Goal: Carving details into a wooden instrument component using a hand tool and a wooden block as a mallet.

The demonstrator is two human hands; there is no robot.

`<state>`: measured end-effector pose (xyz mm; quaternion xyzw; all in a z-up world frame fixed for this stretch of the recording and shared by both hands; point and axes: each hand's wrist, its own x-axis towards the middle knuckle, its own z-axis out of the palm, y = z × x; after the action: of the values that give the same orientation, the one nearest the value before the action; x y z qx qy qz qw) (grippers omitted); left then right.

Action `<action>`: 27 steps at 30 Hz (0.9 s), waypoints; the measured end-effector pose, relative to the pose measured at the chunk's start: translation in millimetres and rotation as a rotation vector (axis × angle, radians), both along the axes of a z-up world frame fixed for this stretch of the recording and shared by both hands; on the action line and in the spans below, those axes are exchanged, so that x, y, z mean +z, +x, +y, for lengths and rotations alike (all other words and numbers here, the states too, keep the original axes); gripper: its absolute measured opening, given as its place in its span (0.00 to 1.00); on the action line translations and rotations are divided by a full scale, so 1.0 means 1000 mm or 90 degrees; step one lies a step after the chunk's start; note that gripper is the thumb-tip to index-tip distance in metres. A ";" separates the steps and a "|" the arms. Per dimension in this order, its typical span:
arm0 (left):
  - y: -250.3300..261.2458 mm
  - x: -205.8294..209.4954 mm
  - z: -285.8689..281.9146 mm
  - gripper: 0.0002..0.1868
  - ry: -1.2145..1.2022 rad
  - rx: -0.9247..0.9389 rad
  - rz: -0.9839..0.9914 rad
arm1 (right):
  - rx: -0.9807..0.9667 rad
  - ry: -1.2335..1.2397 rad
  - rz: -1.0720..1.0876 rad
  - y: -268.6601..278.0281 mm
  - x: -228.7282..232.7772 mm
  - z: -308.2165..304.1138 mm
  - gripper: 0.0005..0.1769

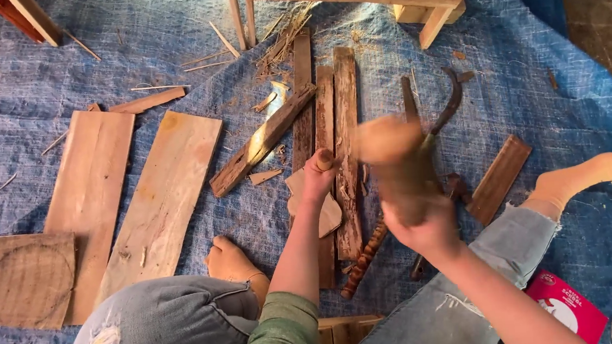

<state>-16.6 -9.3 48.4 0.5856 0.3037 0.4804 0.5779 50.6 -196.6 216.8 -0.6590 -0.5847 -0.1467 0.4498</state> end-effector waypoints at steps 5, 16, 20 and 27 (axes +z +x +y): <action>0.011 -0.011 0.004 0.07 0.104 -0.003 0.056 | -0.166 -0.557 0.157 0.045 -0.051 -0.013 0.30; -0.032 -0.068 0.035 0.13 -0.312 0.205 -0.198 | -0.213 -0.393 0.831 0.019 -0.169 -0.091 0.13; -0.037 -0.090 0.029 0.12 -0.376 0.218 -0.362 | -0.219 -0.460 0.937 -0.014 -0.198 -0.102 0.16; -0.022 -0.083 0.020 0.12 -0.367 0.200 -0.303 | -0.216 -0.409 0.975 -0.028 -0.213 -0.082 0.21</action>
<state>-39.0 11.1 -34.5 0.2186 0.3693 0.5804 0.6921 22.2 -278.9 3.6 -0.7510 -0.0251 0.4479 0.4846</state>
